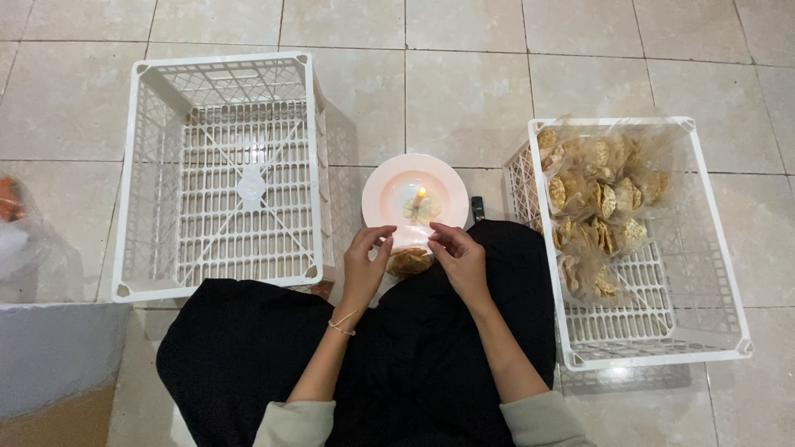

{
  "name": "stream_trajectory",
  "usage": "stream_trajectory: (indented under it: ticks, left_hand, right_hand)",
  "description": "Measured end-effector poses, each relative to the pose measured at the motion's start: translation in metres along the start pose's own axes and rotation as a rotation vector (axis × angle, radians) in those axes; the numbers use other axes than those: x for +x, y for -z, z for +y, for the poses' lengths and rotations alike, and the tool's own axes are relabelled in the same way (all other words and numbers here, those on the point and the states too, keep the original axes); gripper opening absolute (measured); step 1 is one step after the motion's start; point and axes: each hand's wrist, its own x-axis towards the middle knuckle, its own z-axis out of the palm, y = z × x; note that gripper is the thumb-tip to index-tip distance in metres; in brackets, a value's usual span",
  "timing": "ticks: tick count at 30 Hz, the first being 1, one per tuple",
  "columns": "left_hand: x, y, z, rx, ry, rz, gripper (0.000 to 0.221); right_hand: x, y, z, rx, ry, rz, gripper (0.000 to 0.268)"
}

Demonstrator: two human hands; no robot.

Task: The person seals plastic bags containing food by hand using a candle flame.

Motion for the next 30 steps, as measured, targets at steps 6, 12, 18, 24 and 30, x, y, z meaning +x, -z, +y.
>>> stream_trajectory:
  ticks: [6,12,18,24,30]
  left_hand:
    - [0.002,0.006,-0.006,-0.056,0.004,-0.078,0.033]
    - [0.003,0.01,0.0,-0.026,-0.021,-0.087,0.026]
    - [0.007,0.019,0.006,0.114,-0.129,-0.132,0.014]
    - [0.01,0.021,0.006,0.23,-0.111,-0.233,0.009]
    - [0.013,0.022,0.009,0.189,-0.049,-0.313,0.013]
  right_hand:
    - [-0.002,0.001,-0.002,-0.109,0.042,0.031,0.034]
    - [0.0,0.001,-0.005,-0.143,0.077,0.073,0.017]
    - [0.001,0.002,-0.011,-0.084,0.082,0.009,0.01]
    - [0.001,0.002,0.001,-0.032,-0.033,-0.02,0.01]
    - [0.002,0.003,0.003,0.02,-0.049,-0.017,0.011]
